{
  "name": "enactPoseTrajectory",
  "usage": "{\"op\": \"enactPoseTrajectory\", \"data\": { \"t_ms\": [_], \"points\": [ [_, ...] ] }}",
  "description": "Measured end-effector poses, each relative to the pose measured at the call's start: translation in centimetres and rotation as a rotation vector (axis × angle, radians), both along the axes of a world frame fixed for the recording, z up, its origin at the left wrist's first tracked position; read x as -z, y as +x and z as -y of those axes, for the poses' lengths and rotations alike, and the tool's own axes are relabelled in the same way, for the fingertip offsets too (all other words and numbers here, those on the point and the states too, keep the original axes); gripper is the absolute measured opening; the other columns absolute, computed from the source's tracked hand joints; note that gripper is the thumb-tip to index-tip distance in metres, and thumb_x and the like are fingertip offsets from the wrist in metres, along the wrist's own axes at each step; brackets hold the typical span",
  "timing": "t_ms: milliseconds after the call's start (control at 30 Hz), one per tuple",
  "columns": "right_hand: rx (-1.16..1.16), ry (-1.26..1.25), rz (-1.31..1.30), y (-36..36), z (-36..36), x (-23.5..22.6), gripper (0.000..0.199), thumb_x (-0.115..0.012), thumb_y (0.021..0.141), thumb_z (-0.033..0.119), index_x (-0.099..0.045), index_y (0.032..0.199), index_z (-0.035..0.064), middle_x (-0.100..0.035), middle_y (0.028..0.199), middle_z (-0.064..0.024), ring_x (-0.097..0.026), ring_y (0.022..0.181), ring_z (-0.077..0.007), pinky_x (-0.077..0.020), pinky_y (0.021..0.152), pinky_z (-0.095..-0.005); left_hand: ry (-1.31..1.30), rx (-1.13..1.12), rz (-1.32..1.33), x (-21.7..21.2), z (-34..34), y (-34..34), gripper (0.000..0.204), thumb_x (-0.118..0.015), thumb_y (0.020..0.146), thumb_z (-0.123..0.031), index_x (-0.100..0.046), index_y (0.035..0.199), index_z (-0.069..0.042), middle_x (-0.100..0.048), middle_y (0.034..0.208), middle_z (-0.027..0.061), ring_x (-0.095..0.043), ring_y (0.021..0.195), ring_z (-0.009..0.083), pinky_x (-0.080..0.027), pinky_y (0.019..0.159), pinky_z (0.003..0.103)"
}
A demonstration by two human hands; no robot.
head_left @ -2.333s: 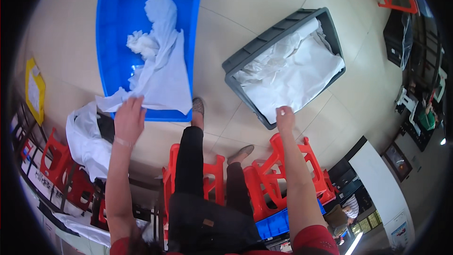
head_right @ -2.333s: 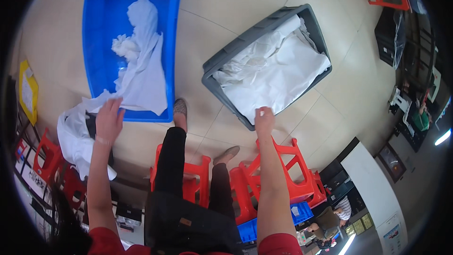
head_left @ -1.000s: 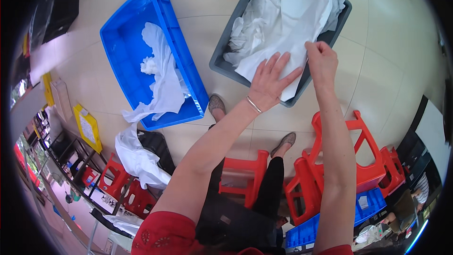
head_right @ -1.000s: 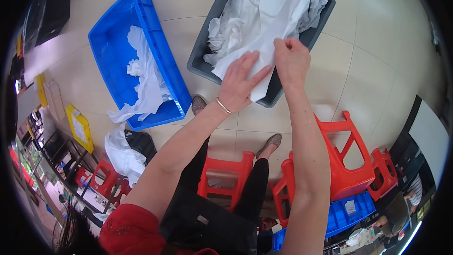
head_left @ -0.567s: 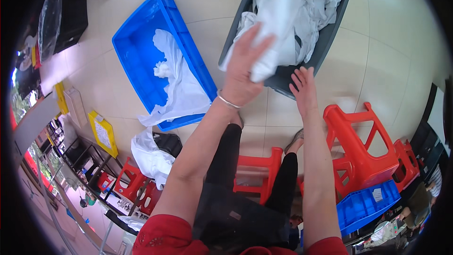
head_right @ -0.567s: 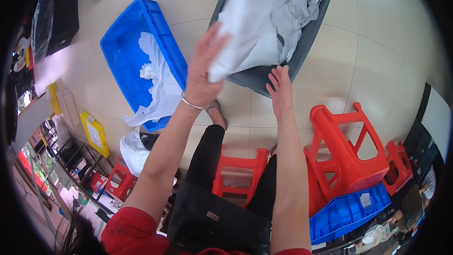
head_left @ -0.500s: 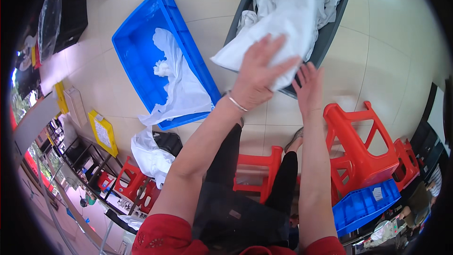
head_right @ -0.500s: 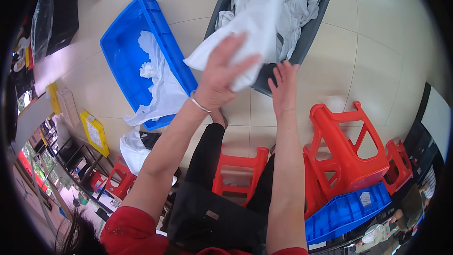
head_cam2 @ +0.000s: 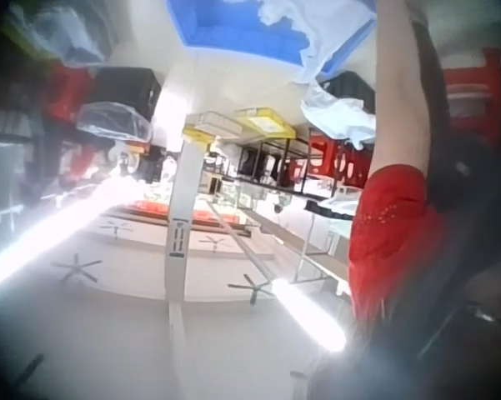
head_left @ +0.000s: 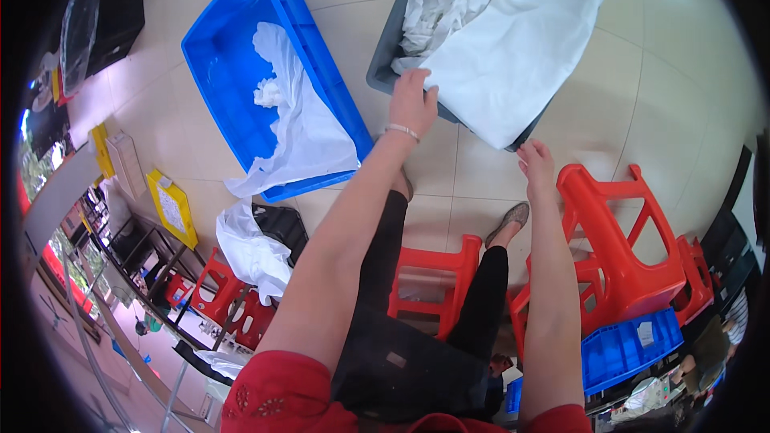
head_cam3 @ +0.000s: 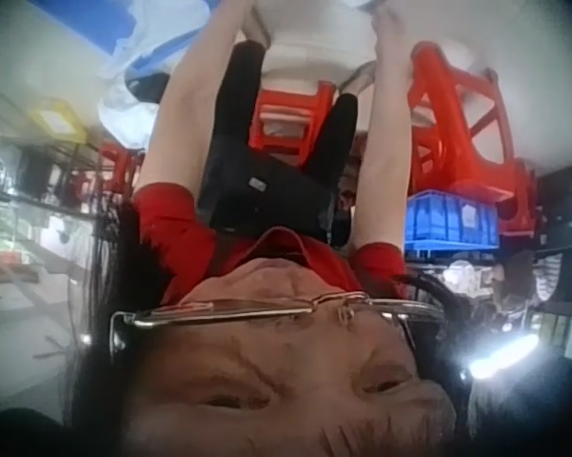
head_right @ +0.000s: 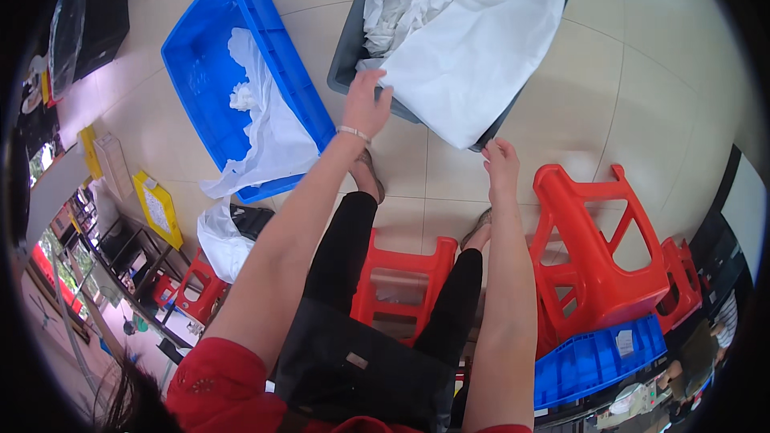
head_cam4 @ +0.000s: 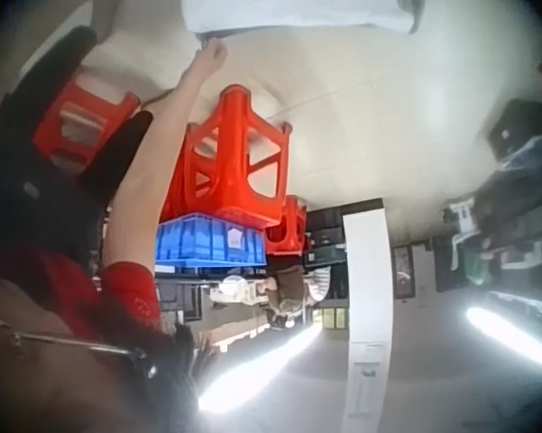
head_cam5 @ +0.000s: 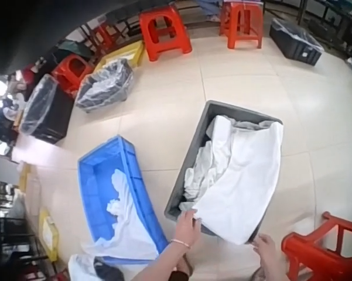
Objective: Sorting and organizing small colorful plastic toy components from a large blue bin into red trays and plastic bags.
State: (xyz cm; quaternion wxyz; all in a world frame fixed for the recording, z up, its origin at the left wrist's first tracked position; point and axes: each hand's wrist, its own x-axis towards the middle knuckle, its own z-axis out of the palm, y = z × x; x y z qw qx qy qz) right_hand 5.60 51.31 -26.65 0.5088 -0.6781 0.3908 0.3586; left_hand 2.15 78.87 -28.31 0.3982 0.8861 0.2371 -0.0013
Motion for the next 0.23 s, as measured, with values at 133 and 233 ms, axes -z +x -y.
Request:
{"op": "enactPoseTrajectory", "data": {
  "t_ms": [133,233],
  "points": [
    [-0.222,0.041,0.054,-1.0,0.3,-1.4,0.041,-0.060,0.090,0.024,-0.050,0.125,0.0054,-0.060,0.111,-0.0052,-0.058,0.102,-0.0155,-0.0444,0.085,-0.0304,0.066,0.101,-0.051,5.0,-2.3,3.5,0.055,-0.067,0.080,-0.024,-0.047,0.126,-0.002,-0.051,0.125,0.0209,-0.049,0.115,0.0384,-0.041,0.098,0.042],
    [-0.376,0.031,0.039,-2.2,2.6,-1.2,0.046,-0.062,0.089,0.026,-0.048,0.127,0.0047,-0.059,0.113,-0.0054,-0.059,0.102,-0.0170,-0.0439,0.087,-0.0324,-0.164,0.042,-0.697,5.1,-1.9,6.5,0.084,-0.065,0.081,-0.046,-0.027,0.143,-0.004,-0.037,0.144,0.0201,-0.035,0.134,0.0361,-0.030,0.111,0.040]
  ]
}}
